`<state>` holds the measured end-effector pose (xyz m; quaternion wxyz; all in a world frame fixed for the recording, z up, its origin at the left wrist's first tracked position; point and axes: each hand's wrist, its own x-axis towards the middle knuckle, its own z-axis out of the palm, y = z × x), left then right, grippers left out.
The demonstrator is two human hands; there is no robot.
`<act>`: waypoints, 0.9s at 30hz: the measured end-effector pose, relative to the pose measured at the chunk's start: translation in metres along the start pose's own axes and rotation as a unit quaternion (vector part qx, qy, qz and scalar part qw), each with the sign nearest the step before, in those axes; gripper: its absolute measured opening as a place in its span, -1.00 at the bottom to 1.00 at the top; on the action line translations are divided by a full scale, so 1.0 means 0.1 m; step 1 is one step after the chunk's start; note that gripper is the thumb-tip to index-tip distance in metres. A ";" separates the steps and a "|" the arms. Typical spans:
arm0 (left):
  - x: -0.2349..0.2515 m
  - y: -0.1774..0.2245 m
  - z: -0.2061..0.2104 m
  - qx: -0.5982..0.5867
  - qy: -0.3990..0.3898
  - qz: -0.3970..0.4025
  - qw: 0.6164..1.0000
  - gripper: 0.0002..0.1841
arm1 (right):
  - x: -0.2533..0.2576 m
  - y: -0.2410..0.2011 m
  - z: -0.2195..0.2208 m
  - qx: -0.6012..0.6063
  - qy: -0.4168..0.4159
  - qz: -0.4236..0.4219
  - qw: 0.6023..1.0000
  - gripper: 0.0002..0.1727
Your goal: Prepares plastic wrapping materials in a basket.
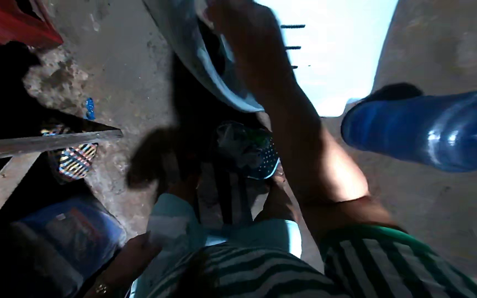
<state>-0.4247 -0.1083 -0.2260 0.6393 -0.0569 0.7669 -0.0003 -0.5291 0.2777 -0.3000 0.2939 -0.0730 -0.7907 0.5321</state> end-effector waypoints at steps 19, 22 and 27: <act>0.40 1.60 -0.63 -0.296 0.132 0.687 0.650 -0.71 | -3.94 1.95 -0.66 -0.192 -0.311 0.686 0.630 -0.49; 0.37 2.24 -0.48 -0.308 0.164 0.683 0.642 -0.75 | -3.84 1.74 -0.99 -0.186 -0.208 0.704 0.653 -0.51; 0.34 2.75 -0.44 -0.335 0.249 0.615 0.669 -0.83 | -4.06 1.49 -2.03 -0.236 -0.106 0.688 0.678 -0.55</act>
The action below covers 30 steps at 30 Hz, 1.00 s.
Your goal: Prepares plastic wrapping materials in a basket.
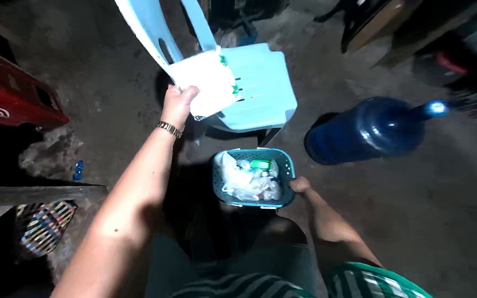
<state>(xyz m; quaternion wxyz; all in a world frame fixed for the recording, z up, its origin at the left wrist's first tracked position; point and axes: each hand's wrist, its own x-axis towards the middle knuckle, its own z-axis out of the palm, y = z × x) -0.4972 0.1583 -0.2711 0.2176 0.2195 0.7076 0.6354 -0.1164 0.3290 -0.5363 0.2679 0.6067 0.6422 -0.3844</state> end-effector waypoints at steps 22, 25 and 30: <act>-1.59 -0.11 -1.57 0.009 0.161 -0.010 0.987 -0.88 | -1.62 2.10 -0.74 0.207 0.327 0.133 0.912 -0.52; -1.95 -0.19 -1.93 0.042 0.153 -0.025 0.987 -0.96 | -1.79 1.87 -0.79 0.281 0.335 0.103 0.894 -0.57; -2.35 0.06 -2.21 0.098 0.176 -0.110 0.973 -0.89 | -2.11 1.39 -0.87 0.359 0.341 0.037 0.868 -0.65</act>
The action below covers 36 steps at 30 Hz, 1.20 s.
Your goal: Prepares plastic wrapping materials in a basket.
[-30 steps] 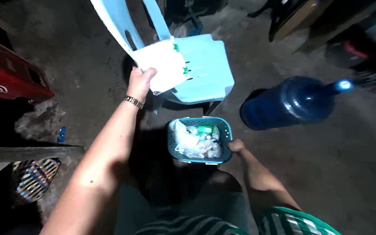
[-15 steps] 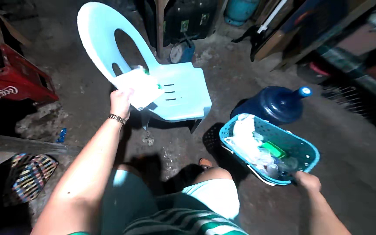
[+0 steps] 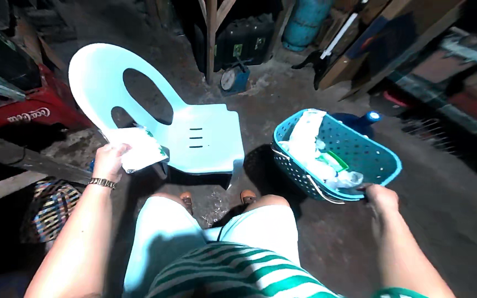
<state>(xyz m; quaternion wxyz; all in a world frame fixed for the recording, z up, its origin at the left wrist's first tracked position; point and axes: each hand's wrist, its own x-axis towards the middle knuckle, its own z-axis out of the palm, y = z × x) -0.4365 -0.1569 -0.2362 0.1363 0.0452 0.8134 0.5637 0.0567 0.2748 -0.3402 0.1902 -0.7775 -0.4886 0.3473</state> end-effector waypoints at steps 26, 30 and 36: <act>-2.03 -1.40 -1.53 -0.096 0.110 0.035 0.989 -0.55 | -1.48 -1.24 -0.08 0.087 -0.081 -0.150 0.982 -0.72; -1.89 -1.32 -1.30 -0.211 0.009 0.130 0.969 -0.62 | -1.57 -1.37 -0.13 0.110 -0.078 -0.188 0.973 -0.67; -1.96 -1.01 -0.99 -0.200 -0.004 0.126 0.972 -0.78 | -2.16 -1.71 -0.43 0.111 -0.058 -0.210 0.970 -0.65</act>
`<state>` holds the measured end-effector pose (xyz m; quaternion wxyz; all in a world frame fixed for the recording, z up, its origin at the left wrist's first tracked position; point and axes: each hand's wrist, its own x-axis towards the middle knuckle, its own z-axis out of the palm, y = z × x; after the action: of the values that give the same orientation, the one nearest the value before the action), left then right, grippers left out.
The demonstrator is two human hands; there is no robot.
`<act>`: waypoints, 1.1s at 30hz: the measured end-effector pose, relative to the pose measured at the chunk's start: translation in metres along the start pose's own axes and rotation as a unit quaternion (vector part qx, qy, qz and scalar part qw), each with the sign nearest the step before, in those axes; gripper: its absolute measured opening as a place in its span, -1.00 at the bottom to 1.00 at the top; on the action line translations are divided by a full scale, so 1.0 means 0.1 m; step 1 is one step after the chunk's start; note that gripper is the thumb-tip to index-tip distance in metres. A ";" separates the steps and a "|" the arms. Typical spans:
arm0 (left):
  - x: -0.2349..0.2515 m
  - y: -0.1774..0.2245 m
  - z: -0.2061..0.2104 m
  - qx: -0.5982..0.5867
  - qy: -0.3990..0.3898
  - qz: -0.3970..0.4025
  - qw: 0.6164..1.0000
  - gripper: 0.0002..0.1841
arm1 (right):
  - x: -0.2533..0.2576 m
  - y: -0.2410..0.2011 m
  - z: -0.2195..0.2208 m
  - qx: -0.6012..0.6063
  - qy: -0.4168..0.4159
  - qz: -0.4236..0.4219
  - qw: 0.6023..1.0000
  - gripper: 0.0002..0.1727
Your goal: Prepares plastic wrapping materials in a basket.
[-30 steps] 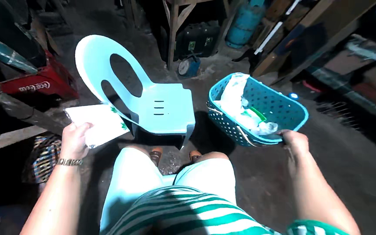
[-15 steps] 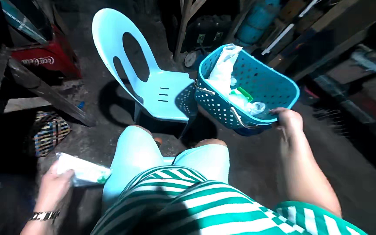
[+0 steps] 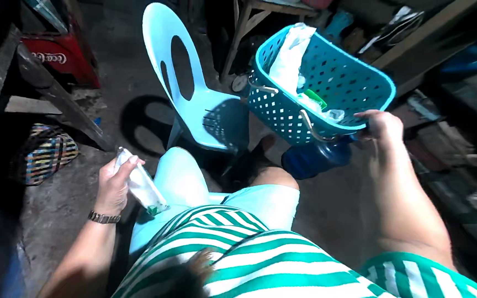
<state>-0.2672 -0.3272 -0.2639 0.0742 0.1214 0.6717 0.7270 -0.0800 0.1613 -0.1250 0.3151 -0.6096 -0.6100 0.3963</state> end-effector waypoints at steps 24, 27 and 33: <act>-0.01 0.63 0.62 0.120 -0.096 0.085 0.984 -0.59 | -0.88 0.68 -0.03 0.125 -0.155 -0.181 0.963 -0.93; -0.09 0.50 0.63 0.181 -0.070 0.074 0.978 -0.61 | -0.99 0.91 0.11 0.121 -0.193 -0.189 0.955 -0.92; -0.22 0.21 0.53 0.249 -0.072 0.029 0.965 -0.65 | -1.13 1.12 0.12 0.125 -0.154 -0.260 0.945 -0.93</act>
<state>-0.2302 -0.2839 -0.2407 0.0685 0.2079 0.8203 0.5283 -0.0288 0.0419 -0.2173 0.3835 -0.3169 -0.7338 0.4626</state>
